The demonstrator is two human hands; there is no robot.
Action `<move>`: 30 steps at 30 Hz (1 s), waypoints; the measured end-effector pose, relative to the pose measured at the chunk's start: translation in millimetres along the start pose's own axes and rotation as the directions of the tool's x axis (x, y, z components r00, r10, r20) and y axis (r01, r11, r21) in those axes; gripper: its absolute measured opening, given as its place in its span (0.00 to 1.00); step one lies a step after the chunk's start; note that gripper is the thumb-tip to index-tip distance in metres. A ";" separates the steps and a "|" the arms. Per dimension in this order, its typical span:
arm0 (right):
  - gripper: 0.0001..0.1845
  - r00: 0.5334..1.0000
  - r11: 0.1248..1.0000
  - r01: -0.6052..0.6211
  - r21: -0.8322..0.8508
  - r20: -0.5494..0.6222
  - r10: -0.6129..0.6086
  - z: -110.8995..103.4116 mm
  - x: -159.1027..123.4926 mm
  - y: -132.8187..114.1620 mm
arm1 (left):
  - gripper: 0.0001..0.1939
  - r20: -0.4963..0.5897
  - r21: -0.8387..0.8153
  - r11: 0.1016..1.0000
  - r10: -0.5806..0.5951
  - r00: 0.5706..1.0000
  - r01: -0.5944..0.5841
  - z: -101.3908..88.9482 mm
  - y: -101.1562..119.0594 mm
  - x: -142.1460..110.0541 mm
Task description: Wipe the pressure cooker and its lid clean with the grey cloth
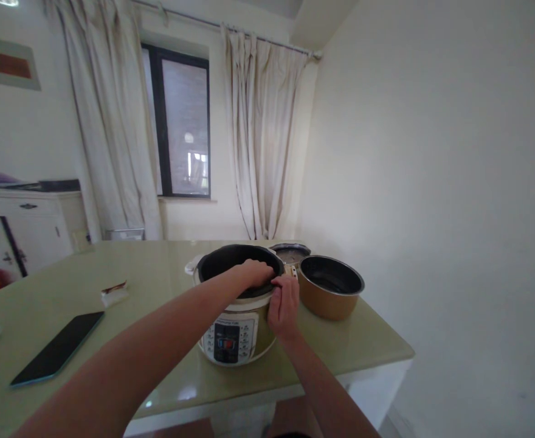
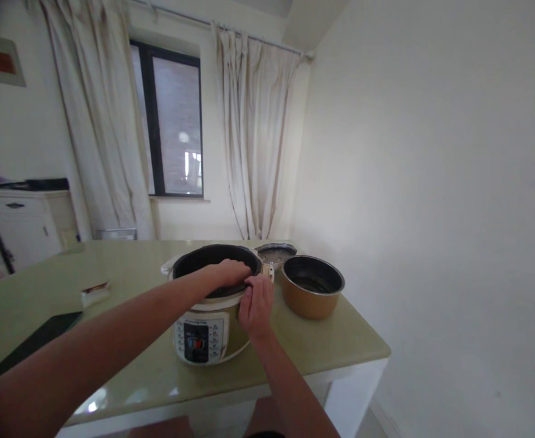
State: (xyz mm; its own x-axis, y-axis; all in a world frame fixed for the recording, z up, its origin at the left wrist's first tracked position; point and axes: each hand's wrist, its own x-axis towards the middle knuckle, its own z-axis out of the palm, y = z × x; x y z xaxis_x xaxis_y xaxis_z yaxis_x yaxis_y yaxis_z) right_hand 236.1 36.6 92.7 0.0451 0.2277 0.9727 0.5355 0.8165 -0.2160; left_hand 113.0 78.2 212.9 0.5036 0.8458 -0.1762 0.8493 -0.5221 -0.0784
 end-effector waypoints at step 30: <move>0.11 0.849 0.986 -0.029 -0.163 0.517 0.110 -23.3 87.6 -19.1 | 0.39 -0.464 -0.852 0.305 -0.816 0.345 -0.425 254.1 -42.2 -80.8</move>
State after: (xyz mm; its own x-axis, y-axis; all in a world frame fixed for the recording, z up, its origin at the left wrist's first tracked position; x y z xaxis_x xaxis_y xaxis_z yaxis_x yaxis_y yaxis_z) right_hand 249.5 28.6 184.0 -0.3384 0.5576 0.7580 0.6640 0.7122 -0.2275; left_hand -3.7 3.9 -18.8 -0.4461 0.7687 0.4583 0.1799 -0.4246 0.8873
